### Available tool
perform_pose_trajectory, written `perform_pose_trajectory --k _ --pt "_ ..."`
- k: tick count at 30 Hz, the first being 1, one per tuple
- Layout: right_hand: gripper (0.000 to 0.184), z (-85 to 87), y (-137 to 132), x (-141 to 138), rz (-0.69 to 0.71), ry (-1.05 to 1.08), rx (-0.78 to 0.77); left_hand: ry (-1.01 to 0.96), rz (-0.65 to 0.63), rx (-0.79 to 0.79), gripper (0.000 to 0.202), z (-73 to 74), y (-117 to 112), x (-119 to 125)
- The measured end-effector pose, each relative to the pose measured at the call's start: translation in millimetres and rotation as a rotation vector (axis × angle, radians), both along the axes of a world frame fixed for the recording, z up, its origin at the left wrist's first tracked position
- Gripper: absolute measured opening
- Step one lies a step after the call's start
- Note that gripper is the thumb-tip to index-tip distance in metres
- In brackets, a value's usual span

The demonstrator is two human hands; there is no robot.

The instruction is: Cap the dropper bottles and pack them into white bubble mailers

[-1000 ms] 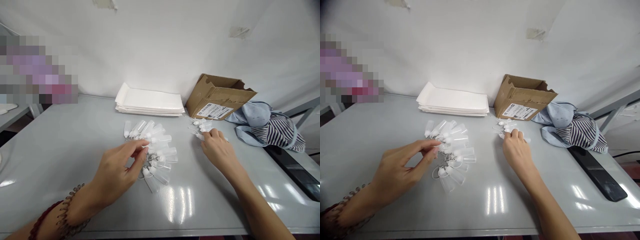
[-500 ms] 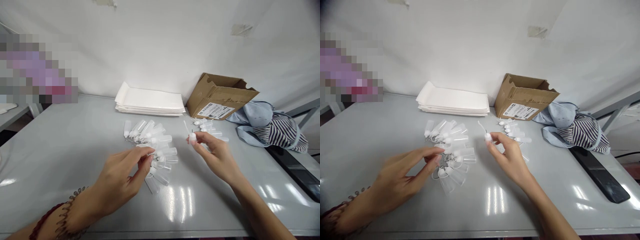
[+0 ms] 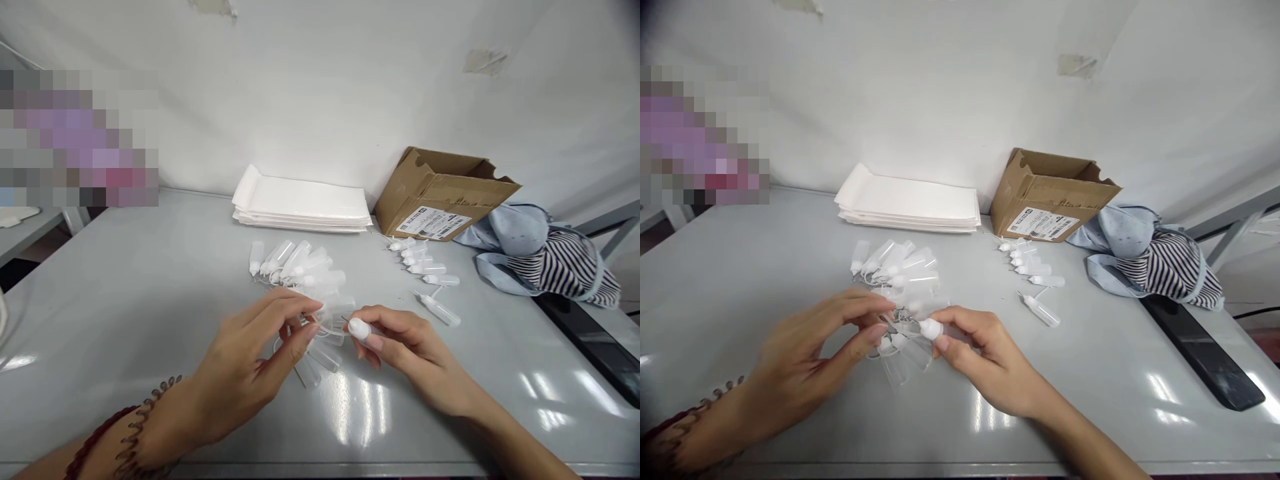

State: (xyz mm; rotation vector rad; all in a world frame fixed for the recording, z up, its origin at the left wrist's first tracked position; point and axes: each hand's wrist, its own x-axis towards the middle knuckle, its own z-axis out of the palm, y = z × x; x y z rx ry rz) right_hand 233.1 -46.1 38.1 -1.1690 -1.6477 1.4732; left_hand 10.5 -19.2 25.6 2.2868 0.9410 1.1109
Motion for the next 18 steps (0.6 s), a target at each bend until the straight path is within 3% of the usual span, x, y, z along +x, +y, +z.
perform_pose_trajectory --k 12,18 --pt "0.014 0.0 2.8 4.1 -0.116 -0.023 0.164 0.006 0.007 -0.050 0.015 -0.9 2.8 1.9" --pt "0.014 1.8 2.4 3.6 -0.093 -0.085 0.221 0.007 -0.019 -0.042 0.011 -1.5 2.8 1.1"
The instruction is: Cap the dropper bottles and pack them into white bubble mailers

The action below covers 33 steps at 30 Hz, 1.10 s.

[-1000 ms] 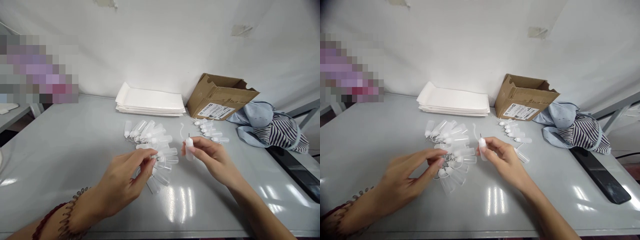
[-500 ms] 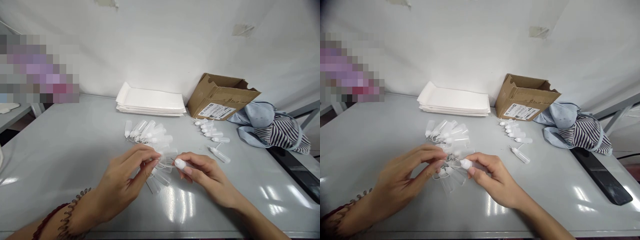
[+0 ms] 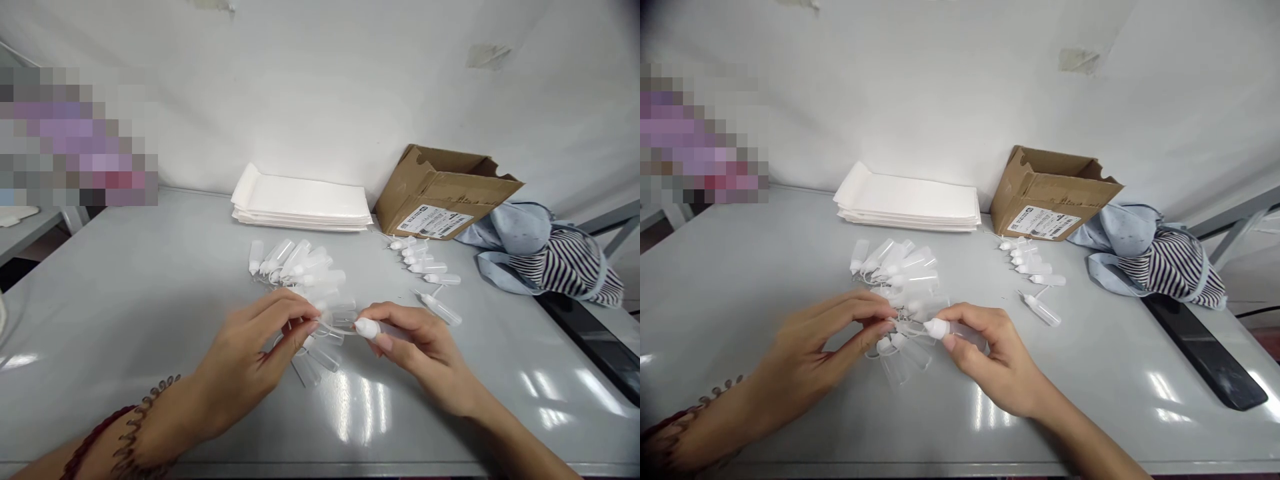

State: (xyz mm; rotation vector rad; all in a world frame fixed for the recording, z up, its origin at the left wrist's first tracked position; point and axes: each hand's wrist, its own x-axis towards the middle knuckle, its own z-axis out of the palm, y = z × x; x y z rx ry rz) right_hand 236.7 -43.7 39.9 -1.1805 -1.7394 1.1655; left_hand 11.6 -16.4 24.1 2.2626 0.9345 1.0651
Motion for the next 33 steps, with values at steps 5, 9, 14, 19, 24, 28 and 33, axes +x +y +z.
perform_pose_trajectory --k 5,9,14,19,24,28,33 --pt "0.017 -1.6 -4.5 -2.6 0.018 -0.120 0.050 0.003 -0.052 0.058 0.015 0.2 -1.7 -0.1" --pt "0.018 -3.2 -6.5 -3.6 0.070 -0.150 0.046 0.013 -0.103 0.066 0.015 -1.9 -3.7 0.2" --pt "0.018 -4.6 -5.6 -4.9 0.090 -0.164 0.079 0.019 -0.101 0.147 0.016 -3.6 -5.3 0.1" --pt "0.018 -5.6 -6.3 -5.9 0.094 -0.158 0.104 0.034 -0.108 0.182 0.014 -3.3 -5.8 0.0" --pt "0.018 -5.2 -6.7 -5.0 0.086 -0.161 0.111 0.043 -0.098 0.187 0.013 -4.5 -5.7 -1.2" --pt "0.017 -4.0 -6.7 -5.3 0.093 -0.167 0.108 0.058 -0.102 0.176 0.013 -3.9 -5.7 -0.1" --pt "0.018 -4.9 -7.3 -5.2 0.092 -0.176 0.112 0.068 -0.075 0.218 0.015 -3.1 -5.9 0.2"
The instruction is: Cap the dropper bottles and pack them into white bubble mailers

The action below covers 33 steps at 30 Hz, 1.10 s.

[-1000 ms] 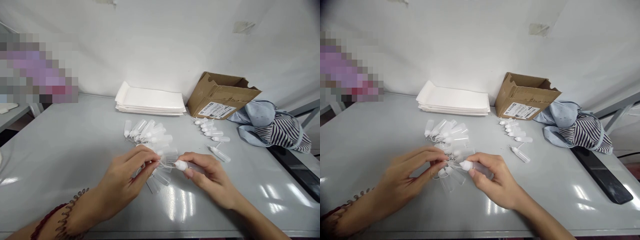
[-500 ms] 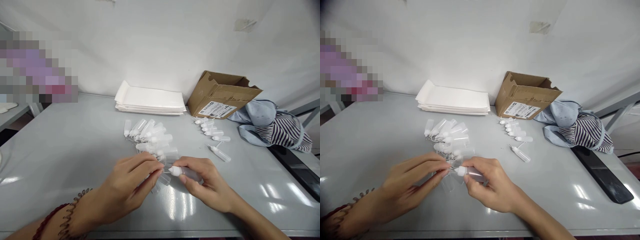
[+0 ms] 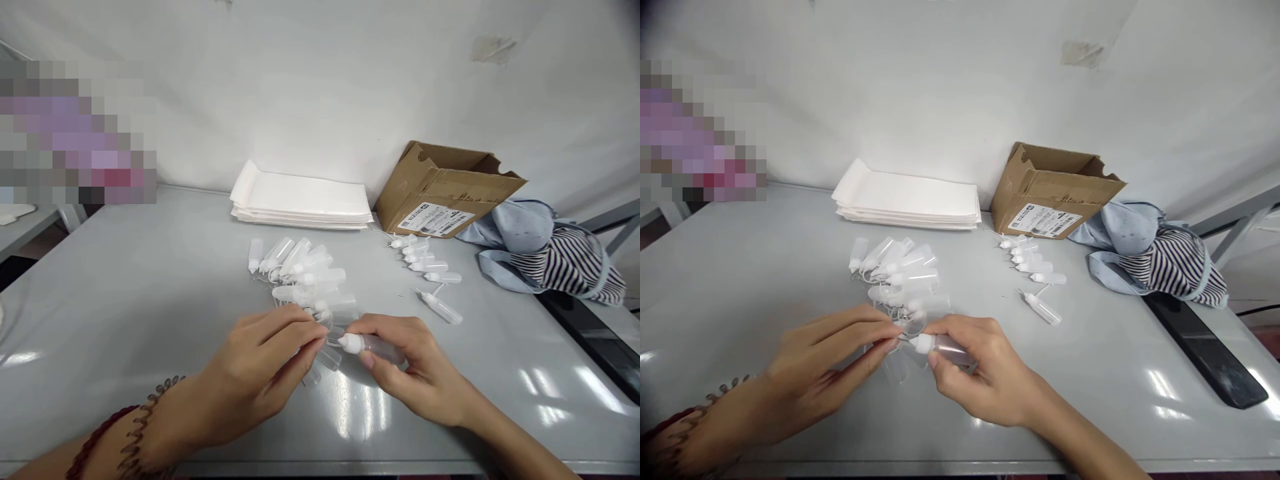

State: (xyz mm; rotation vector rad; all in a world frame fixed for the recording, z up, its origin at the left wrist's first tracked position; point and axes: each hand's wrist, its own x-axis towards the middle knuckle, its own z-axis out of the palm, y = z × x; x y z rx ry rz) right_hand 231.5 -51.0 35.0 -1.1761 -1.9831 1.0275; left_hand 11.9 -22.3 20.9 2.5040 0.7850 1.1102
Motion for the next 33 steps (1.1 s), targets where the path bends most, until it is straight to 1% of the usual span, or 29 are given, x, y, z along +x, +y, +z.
perform_pose_trajectory --k 3,7,13,17,20,24,28,30,33 --pt "0.018 -1.3 0 1 0.002 -0.018 0.006 0.029 0.002 0.059 0.015 -1.8 1 -2" --pt "0.018 -1.5 0 1 0.012 -0.024 0.012 0.079 -0.032 0.168 0.015 -2.9 2 -3" --pt "0.018 -0.4 1 0 0.025 -0.039 0.024 0.137 -0.080 0.224 0.022 0.6 3 -2" --pt "0.016 -3.0 0 -2 0.023 -0.075 0.032 0.198 -0.122 0.288 0.022 1.7 3 -2" --pt "0.013 -5.9 -2 -3 0.024 -0.090 0.019 0.224 -0.137 0.321 0.026 5.2 3 -1" --pt "0.012 -9.7 -4 -5 0.030 -0.082 0.048 0.213 -0.145 0.343 0.030 10.6 2 0" --pt "0.013 -11.6 -4 -7 0.036 -0.070 0.060 0.215 -0.147 0.345 0.030 7.8 2 1" --pt "0.013 -11.2 -4 -7 0.028 -0.069 0.058 0.194 -0.132 0.315 0.027 4.8 1 1" --pt "0.013 -9.3 -5 -5 0.010 -0.055 0.066 0.130 -0.080 0.219 0.020 2.6 0 3"
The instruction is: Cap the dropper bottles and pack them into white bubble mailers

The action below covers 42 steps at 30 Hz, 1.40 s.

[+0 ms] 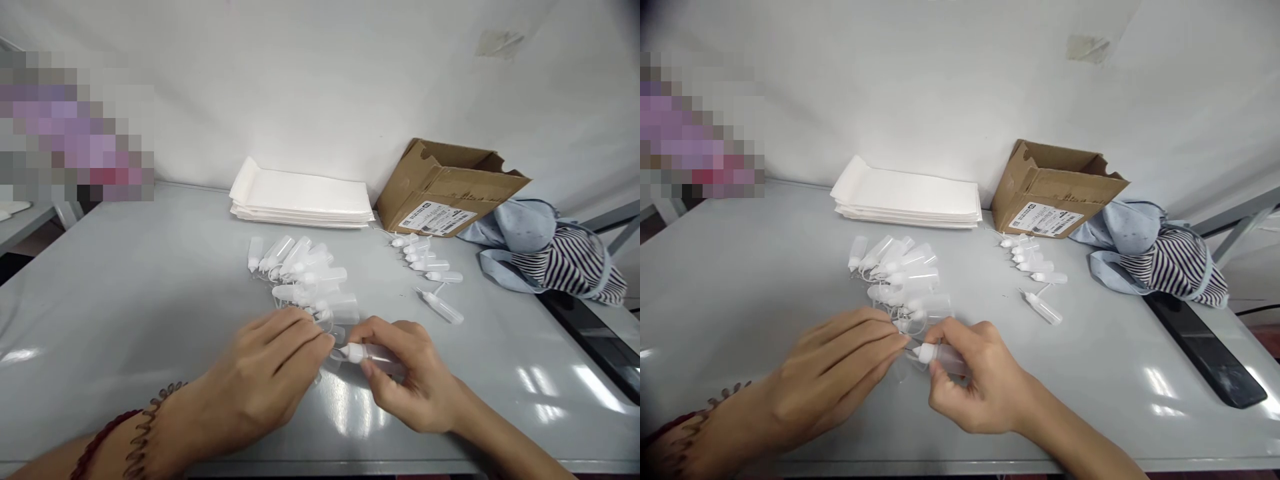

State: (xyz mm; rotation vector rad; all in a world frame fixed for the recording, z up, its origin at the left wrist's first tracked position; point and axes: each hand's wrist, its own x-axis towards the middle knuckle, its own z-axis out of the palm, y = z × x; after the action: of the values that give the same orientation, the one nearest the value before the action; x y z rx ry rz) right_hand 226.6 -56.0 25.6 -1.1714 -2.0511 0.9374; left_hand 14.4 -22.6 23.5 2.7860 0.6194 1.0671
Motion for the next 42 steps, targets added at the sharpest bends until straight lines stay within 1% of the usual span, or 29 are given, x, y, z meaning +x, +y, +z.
perform_pose_trajectory --k 2,4,9,18,30,36,42 --pt "0.012 1.3 0.0 1.5 -0.004 0.019 0.004 -0.035 0.019 -0.079 0.014 -0.2 -1.1 0.4" --pt "0.012 2.2 0.5 2.6 -0.005 0.033 0.006 -0.063 0.015 -0.119 0.010 -0.7 -1.6 0.1" --pt "0.011 2.1 1.5 1.7 -0.005 0.011 0.001 -0.087 -0.021 -0.117 0.010 -2.9 -0.9 -1.6" --pt "0.011 0.5 -0.2 0.4 0.022 0.024 -0.037 -0.084 -0.103 -0.162 0.014 -5.2 0.7 -1.4" --pt "0.012 -4.2 0.8 -0.7 0.032 0.038 -0.092 -0.077 -0.159 -0.220 0.015 -8.6 1.1 -2.4" --pt "0.009 -4.5 0.0 -1.7 0.028 0.034 -0.082 -0.094 -0.154 -0.269 0.015 -3.9 1.6 0.5" --pt "0.011 -5.0 -0.8 -2.4 0.024 0.000 -0.053 -0.073 -0.141 -0.328 0.016 0.2 0.7 2.2"
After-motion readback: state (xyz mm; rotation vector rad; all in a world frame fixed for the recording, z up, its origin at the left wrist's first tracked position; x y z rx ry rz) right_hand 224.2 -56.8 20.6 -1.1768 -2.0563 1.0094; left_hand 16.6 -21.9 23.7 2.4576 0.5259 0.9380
